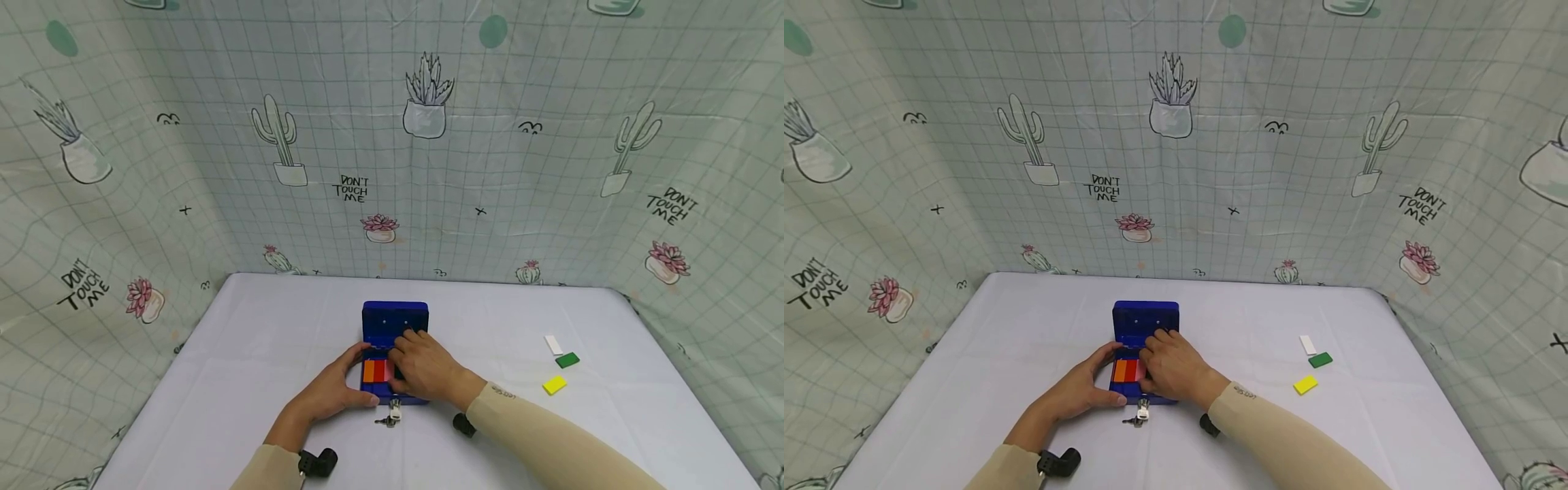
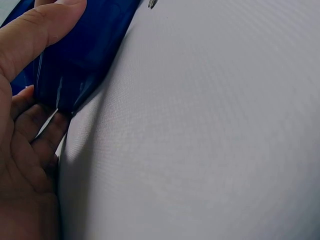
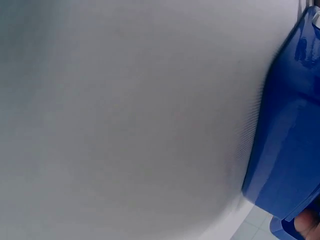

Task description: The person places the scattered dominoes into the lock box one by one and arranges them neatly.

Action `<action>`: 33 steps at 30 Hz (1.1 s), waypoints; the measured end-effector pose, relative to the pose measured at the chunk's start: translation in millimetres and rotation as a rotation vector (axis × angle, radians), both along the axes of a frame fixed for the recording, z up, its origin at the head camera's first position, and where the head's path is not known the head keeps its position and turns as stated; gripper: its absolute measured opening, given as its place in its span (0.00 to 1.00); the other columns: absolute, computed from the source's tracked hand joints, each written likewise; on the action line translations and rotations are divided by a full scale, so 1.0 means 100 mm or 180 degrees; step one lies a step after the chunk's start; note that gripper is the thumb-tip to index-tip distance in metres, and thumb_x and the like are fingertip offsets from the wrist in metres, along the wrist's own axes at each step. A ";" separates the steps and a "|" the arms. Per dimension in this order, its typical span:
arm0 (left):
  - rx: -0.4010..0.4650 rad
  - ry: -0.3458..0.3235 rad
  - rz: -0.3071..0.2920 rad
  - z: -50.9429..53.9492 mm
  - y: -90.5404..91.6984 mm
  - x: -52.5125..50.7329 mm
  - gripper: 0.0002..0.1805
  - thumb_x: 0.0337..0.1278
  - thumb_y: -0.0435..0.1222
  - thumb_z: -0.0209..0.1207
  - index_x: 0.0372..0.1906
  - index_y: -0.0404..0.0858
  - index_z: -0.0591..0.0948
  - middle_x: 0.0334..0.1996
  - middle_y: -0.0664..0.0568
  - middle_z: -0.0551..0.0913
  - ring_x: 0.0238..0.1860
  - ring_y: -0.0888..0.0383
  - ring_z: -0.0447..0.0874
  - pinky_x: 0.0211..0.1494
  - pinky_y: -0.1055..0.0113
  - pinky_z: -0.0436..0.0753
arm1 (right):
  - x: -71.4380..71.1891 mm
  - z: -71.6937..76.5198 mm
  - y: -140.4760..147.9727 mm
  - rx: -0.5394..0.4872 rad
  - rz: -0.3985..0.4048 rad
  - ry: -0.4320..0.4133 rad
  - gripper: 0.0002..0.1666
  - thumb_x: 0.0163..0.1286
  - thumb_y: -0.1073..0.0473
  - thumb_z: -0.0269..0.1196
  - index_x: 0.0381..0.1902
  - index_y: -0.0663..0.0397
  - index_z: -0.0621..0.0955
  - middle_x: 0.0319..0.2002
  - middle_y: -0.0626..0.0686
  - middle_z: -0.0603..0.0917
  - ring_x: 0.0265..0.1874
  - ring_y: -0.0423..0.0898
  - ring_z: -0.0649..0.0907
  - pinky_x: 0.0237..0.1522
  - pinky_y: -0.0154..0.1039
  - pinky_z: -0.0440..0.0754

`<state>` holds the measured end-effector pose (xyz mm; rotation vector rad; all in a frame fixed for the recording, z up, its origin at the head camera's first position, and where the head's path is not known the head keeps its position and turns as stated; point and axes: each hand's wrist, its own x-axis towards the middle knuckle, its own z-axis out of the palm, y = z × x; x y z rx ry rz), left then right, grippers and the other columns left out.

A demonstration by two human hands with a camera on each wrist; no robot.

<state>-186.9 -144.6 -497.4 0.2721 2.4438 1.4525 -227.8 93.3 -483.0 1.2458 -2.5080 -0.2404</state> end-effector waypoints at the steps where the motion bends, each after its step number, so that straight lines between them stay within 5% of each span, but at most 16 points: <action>1: 0.0004 0.0005 -0.0006 0.00 0.00 0.00 0.57 0.47 0.47 0.82 0.82 0.51 0.63 0.81 0.44 0.65 0.82 0.37 0.58 0.80 0.28 0.54 | 0.00 0.01 0.01 -0.0018 0.0006 0.0018 0.26 0.71 0.33 0.65 0.46 0.48 0.86 0.39 0.48 0.84 0.42 0.48 0.78 0.44 0.40 0.80; 19: -0.0048 0.0024 0.0042 0.01 0.01 -0.01 0.58 0.45 0.48 0.83 0.81 0.52 0.64 0.81 0.45 0.66 0.82 0.37 0.58 0.80 0.28 0.54 | 0.05 0.08 0.18 -0.0491 -0.0049 0.0236 0.23 0.72 0.37 0.65 0.47 0.49 0.82 0.38 0.48 0.79 0.39 0.47 0.73 0.41 0.39 0.71; 33: -0.0080 -0.0013 0.0119 0.01 0.03 0.01 0.59 0.43 0.47 0.83 0.82 0.53 0.64 0.81 0.45 0.65 0.83 0.37 0.58 0.79 0.26 0.55 | 0.13 0.14 0.66 -0.0731 -0.0164 0.0362 0.24 0.67 0.39 0.69 0.46 0.52 0.83 0.39 0.50 0.81 0.39 0.48 0.75 0.40 0.41 0.72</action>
